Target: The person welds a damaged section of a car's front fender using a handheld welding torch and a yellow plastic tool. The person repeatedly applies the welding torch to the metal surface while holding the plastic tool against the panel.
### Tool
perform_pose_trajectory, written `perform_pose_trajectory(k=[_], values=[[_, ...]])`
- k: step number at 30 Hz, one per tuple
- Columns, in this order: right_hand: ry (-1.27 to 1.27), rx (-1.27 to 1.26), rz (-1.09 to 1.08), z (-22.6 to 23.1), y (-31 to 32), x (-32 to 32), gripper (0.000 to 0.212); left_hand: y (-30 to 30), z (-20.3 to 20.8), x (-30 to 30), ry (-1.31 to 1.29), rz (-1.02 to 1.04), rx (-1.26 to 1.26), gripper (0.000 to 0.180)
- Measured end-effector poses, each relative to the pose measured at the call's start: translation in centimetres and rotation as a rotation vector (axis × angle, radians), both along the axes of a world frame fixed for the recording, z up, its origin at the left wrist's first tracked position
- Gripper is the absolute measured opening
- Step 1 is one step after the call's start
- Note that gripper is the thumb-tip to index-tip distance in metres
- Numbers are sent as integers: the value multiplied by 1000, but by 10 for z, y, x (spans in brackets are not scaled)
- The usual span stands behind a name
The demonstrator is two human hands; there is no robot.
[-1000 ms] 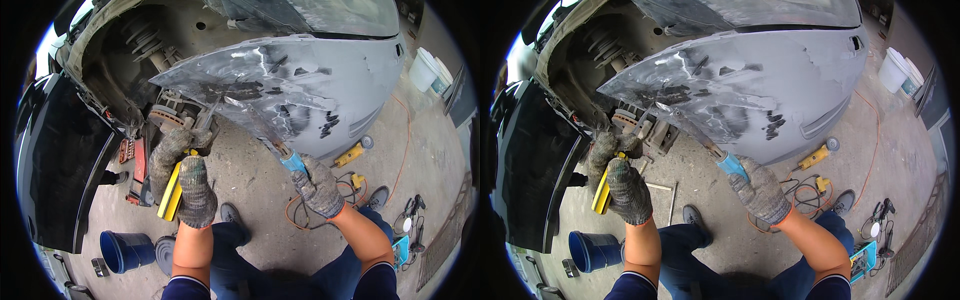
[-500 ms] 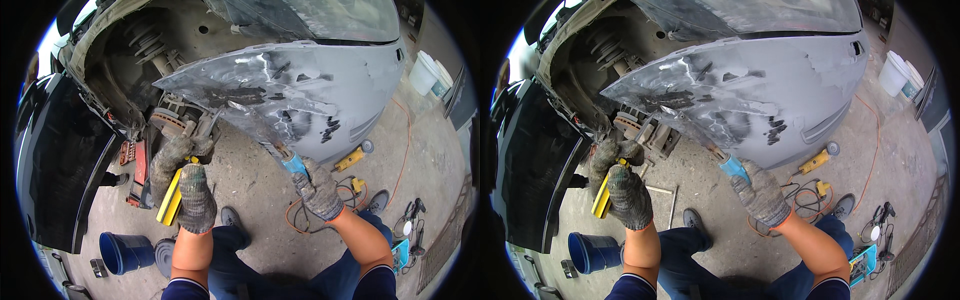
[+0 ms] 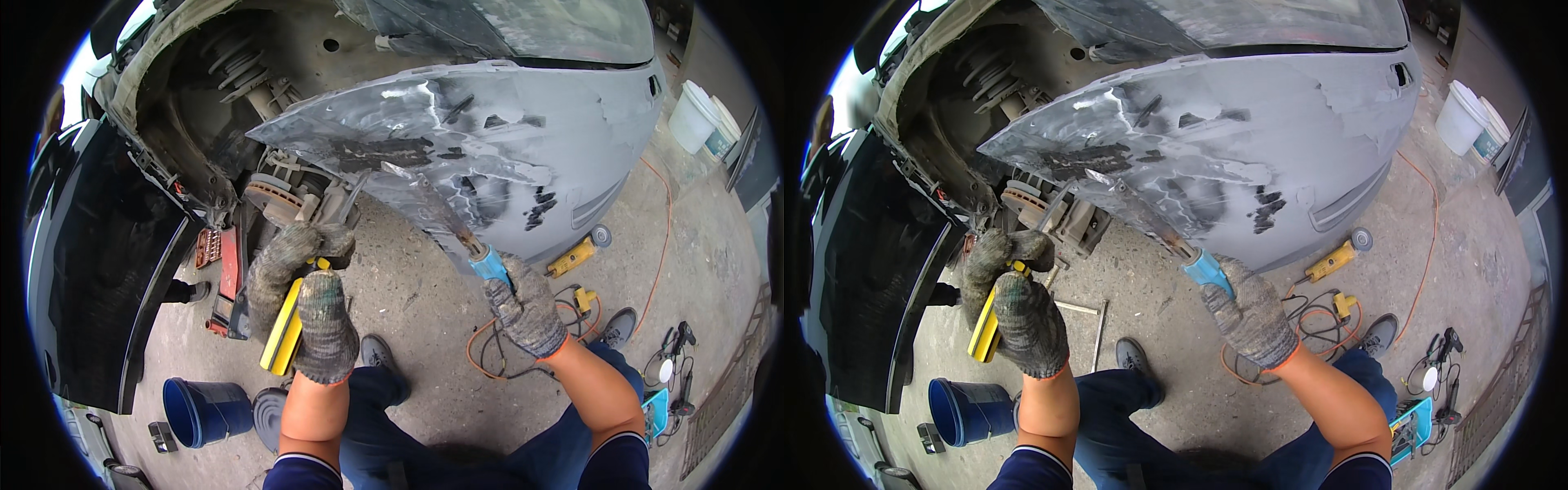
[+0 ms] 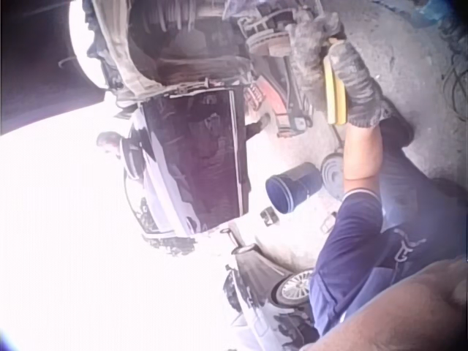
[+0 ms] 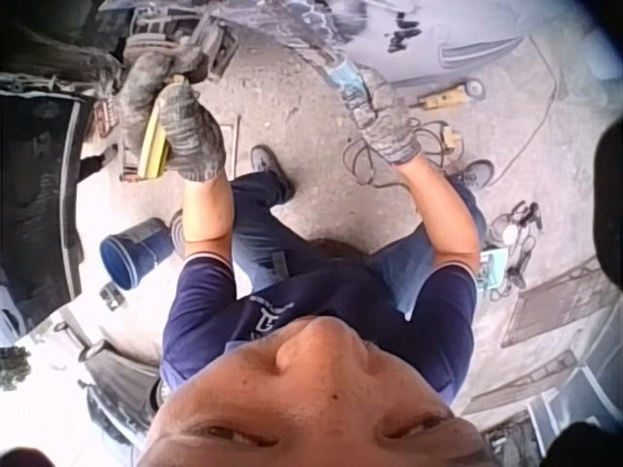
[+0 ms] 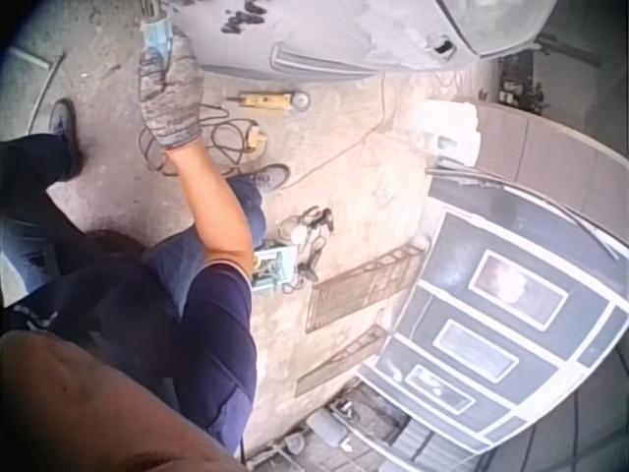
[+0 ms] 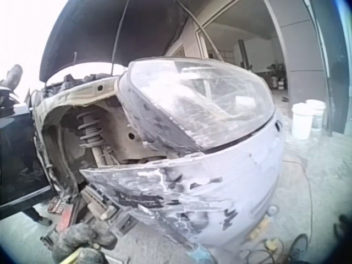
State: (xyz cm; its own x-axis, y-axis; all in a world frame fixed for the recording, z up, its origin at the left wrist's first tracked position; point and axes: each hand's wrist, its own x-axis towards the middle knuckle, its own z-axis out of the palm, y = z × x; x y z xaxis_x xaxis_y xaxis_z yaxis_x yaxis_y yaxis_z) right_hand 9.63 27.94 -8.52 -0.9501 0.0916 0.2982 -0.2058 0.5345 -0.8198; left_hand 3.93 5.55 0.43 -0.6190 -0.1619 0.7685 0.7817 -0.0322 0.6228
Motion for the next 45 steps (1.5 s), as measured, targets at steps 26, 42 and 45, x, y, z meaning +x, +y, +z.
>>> perform_pose_trajectory(k=[26, 42, 45], values=[[2, 15, 24, 4, 7, 5, 33, -3, -11, -1, -21, -4, -67, 45], [-90, -191, 71, -7, 15, 15, 34, 0, -4, 4, 56, 53, -240, 28], [-22, -253, 45, -12, 10, 15, 37, 2, -6, -1, 90, 63, -258, 26]])
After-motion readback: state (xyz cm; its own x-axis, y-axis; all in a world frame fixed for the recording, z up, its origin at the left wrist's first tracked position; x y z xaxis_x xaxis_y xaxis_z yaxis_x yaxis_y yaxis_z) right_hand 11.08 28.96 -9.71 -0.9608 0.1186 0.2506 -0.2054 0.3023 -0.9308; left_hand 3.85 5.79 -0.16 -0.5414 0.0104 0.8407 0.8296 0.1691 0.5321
